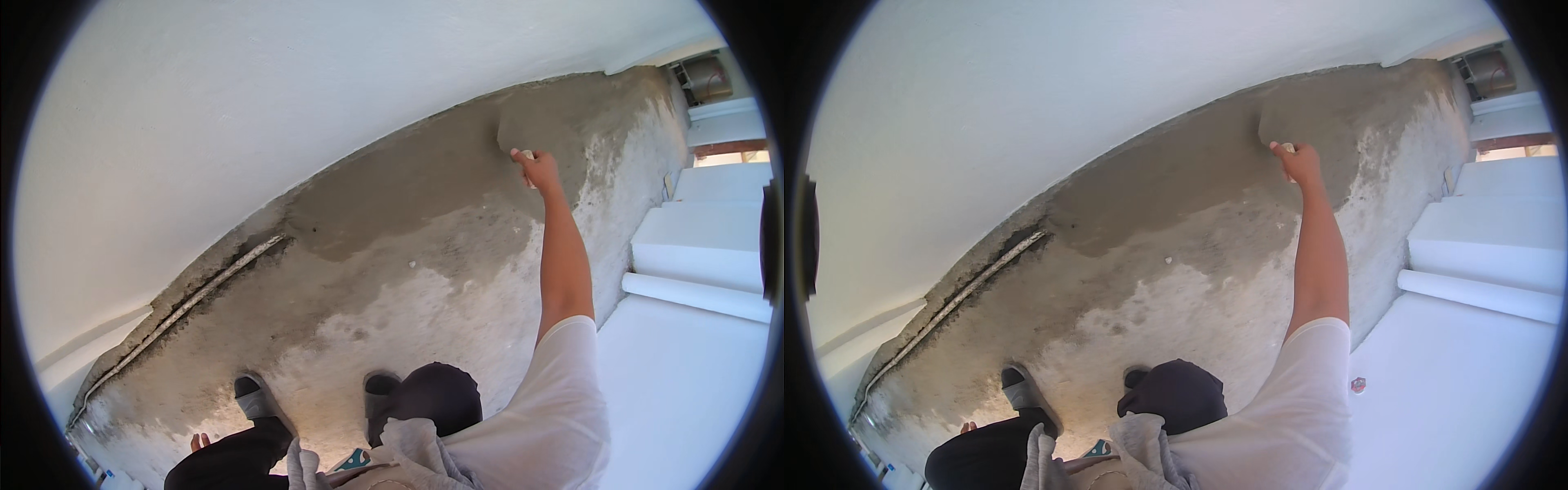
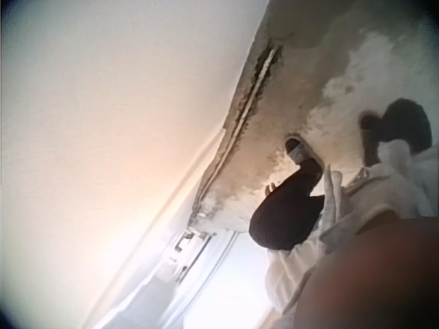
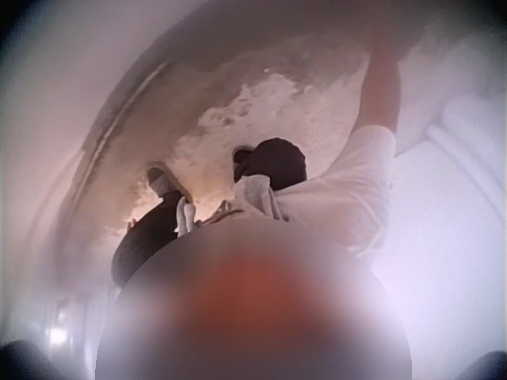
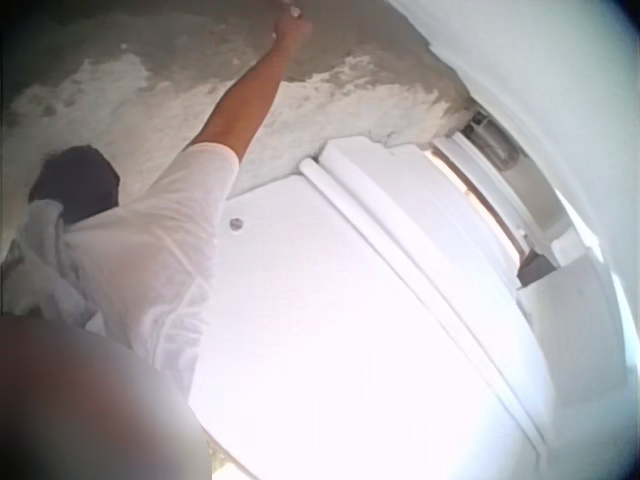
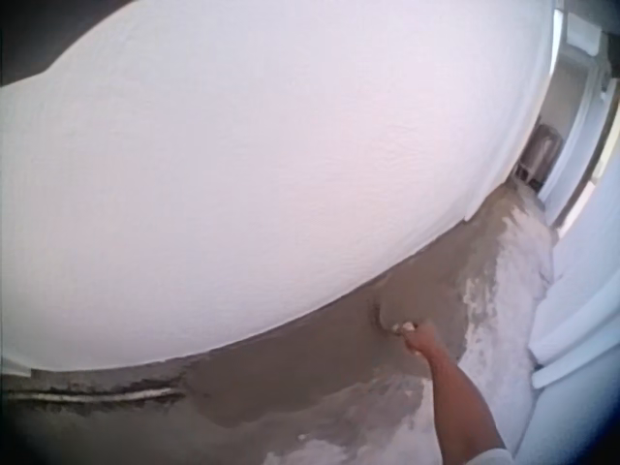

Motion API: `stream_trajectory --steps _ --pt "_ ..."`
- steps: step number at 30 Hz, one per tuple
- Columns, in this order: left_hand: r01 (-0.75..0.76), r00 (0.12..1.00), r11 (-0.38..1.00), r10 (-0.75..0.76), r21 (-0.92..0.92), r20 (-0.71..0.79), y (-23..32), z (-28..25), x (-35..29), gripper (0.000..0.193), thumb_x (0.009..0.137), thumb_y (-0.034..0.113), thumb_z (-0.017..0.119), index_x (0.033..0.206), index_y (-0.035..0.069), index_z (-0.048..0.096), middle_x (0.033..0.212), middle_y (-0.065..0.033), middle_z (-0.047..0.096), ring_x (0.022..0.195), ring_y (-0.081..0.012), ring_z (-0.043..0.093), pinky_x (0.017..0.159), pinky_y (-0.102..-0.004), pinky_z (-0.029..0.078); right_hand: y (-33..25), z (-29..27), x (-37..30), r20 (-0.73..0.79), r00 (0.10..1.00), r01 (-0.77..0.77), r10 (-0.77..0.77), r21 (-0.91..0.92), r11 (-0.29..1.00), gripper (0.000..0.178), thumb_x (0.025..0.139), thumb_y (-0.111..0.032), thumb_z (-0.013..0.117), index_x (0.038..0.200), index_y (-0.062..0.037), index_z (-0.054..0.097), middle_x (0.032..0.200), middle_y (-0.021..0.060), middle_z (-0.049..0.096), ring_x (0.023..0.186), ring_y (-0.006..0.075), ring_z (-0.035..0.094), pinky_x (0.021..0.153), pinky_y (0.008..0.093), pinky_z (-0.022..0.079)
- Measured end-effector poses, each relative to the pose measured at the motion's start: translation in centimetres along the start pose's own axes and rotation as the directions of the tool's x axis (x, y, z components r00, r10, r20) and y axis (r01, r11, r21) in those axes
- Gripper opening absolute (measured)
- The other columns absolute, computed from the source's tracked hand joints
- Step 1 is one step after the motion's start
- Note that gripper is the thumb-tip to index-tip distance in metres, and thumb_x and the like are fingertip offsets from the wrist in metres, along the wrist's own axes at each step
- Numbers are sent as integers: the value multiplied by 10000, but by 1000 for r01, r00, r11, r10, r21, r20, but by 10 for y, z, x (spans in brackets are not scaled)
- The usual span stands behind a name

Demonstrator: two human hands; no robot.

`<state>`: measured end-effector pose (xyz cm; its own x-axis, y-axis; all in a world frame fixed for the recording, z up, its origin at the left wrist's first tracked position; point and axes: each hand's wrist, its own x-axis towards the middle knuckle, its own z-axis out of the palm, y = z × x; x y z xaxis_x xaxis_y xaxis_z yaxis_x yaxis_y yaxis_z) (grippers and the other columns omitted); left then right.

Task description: The person applies plaster to a wall using a trowel, smoothing the surface in repeated strokes. The person occasionally pauses to scoop more plaster from a bucket and continues spreading it along the wall.

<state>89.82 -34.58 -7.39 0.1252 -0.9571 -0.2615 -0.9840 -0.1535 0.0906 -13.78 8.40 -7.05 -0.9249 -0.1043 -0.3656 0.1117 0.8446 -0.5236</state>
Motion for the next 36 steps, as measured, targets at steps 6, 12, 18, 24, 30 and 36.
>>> stream_trajectory --steps 6,12,18,24,30,36 --pt "0 993 995 11 -95 121 0 24 -5 543 1038 402 562 1329 -56 573 1324 -232 597 1257 -370 561 1069 -432 435 -8 32 -2 -137 960 167 -242 -413 895 496 879 -453 701 1000 28 721 943 255 721 942 424 695 811 469 544" --pt "-52 955 968 121 -247 272 -3 29 11 531 1042 397 557 1325 -52 578 1302 -223 610 1239 -350 576 1054 -421 447 -31 69 -20 -114 953 220 -280 -374 901 494 881 -444 699 936 47 720 881 283 703 879 452 687 773 493 533" --pt "-251 929 905 325 -345 177 35 27 3 491 1058 371 538 1328 -36 584 1265 -195 624 1191 -288 600 998 -387 480 -53 102 -62 -61 964 217 -260 -387 896 474 880 -436 700 957 31 730 937 272 712 918 439 691 806 495 542" --pt "-366 879 868 441 -335 181 75 28 15 492 1071 369 503 1321 -46 584 1259 -200 629 1179 -302 597 1019 -389 452 -92 133 -132 56 965 254 -254 -427 868 460 901 -422 676 978 28 725 961 268 714 943 440 690 826 493 546" --pt "-383 868 846 467 -371 169 82 41 32 498 1076 376 485 1310 -50 590 1253 -202 633 1185 -296 590 1027 -391 440 -125 193 -223 186 922 385 -340 -350 854 472 925 -449 645 994 15 686 903 269 704 899 453 680 806 497 547" --pt "-280 886 854 405 -439 224 88 47 39 553 1074 429 472 1295 -60 610 1274 -187 638 1213 -270 580 1047 -381 426 -132 219 -252 120 829 551 -547 -349 758 453 928 -446 645 1014 -4 687 934 233 715 941 422 688 815 481 554"
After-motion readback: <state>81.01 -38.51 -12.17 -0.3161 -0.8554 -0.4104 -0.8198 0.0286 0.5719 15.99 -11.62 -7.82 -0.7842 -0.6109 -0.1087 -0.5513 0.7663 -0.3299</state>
